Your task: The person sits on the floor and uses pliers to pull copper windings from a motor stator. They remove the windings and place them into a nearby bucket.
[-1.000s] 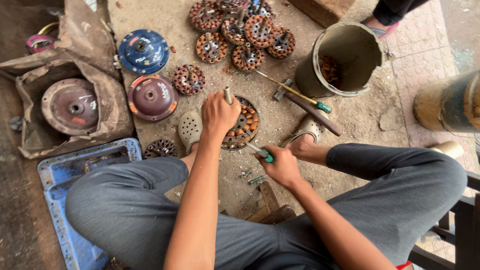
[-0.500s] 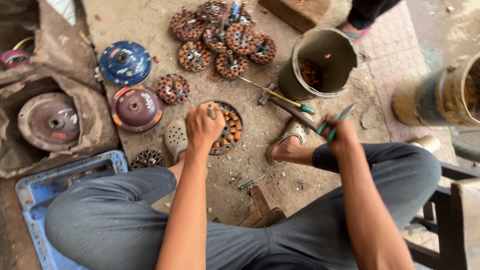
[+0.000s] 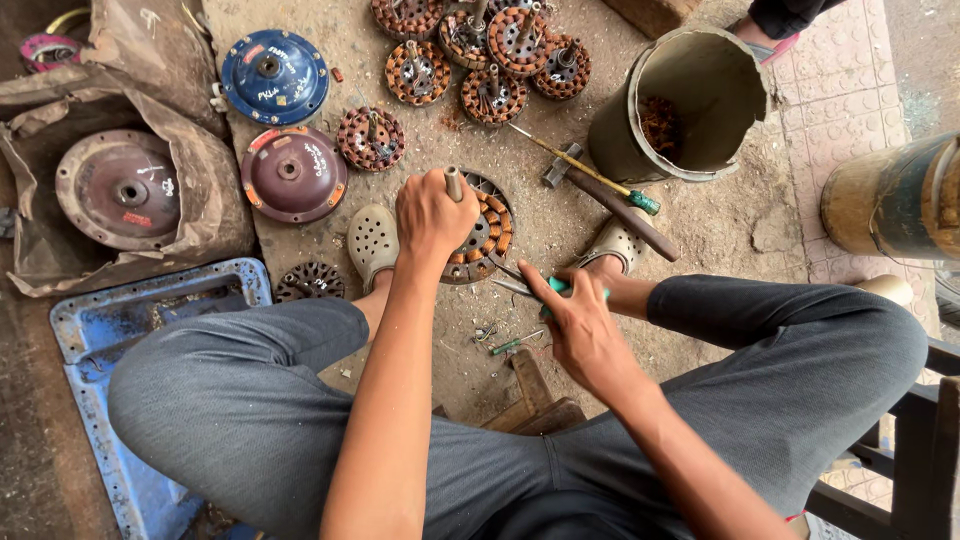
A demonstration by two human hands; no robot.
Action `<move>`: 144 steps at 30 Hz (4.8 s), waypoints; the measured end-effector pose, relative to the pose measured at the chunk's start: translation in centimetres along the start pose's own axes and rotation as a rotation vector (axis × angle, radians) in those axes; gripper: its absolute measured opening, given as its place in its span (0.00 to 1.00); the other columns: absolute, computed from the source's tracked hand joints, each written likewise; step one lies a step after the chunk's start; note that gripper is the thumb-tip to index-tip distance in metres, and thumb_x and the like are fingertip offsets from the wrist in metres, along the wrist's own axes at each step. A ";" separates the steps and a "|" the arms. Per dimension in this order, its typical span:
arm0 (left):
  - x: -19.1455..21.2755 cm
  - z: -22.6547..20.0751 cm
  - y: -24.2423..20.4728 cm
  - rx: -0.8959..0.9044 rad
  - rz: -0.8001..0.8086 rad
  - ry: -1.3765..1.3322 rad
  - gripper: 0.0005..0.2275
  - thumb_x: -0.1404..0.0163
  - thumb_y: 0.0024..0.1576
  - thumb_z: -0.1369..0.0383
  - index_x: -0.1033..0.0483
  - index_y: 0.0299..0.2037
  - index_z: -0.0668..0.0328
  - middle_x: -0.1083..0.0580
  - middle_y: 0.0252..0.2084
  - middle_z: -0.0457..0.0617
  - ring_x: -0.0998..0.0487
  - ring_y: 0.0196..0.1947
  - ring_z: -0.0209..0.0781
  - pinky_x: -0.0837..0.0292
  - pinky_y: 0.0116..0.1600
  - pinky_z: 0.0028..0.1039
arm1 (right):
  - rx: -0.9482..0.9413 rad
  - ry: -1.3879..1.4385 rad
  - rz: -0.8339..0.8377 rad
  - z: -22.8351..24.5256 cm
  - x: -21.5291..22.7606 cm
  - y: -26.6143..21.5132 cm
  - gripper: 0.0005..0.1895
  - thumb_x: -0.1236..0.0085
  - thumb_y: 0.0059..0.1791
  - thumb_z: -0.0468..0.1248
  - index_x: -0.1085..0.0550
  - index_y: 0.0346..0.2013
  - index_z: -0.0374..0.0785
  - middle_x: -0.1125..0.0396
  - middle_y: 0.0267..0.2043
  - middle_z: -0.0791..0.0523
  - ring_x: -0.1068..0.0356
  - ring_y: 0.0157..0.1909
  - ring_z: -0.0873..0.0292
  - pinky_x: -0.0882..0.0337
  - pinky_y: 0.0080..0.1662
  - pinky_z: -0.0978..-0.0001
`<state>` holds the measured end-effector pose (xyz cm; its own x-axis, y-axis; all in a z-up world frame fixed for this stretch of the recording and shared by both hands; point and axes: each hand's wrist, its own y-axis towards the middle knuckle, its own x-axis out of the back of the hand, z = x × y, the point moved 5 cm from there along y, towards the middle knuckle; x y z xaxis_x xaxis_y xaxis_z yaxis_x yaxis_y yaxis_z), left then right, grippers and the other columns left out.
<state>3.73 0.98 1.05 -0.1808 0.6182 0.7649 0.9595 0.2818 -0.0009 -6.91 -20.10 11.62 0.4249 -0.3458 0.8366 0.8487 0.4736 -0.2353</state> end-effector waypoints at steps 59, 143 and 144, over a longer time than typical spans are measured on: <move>1.7 -2.2 -3.6 -0.366 -0.244 -0.139 0.10 0.52 0.50 0.77 0.22 0.40 0.69 0.20 0.44 0.65 0.18 0.46 0.62 0.22 0.52 0.42 | -0.178 0.351 -0.173 -20.4 0.8 2.6 0.40 0.44 0.42 0.25 0.40 0.70 0.35 0.31 0.57 0.44 0.31 0.59 0.43 0.31 0.57 0.55; 0.5 -2.0 -4.0 -0.262 0.145 -0.012 0.26 0.45 0.56 0.58 0.31 0.61 0.64 0.28 0.53 0.58 0.27 0.52 0.57 0.30 0.55 0.45 | -0.141 -0.249 0.373 1.8 -1.5 -0.6 0.19 0.56 0.51 0.28 0.41 0.56 0.23 0.30 0.29 0.41 0.24 0.32 0.41 0.23 0.34 0.51; 0.3 -1.8 -4.0 -0.231 0.158 -0.003 0.25 0.45 0.57 0.57 0.31 0.61 0.64 0.28 0.53 0.58 0.27 0.53 0.57 0.30 0.55 0.46 | -0.117 -0.278 0.355 1.9 -1.3 -0.5 0.13 0.55 0.51 0.29 0.36 0.49 0.25 0.29 0.29 0.41 0.24 0.32 0.41 0.24 0.34 0.51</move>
<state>0.20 -1.33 2.47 -0.0257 0.6432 0.7653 0.9996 0.0071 0.0275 -8.43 -18.35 11.60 0.6089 0.0588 0.7910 0.7022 0.4238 -0.5721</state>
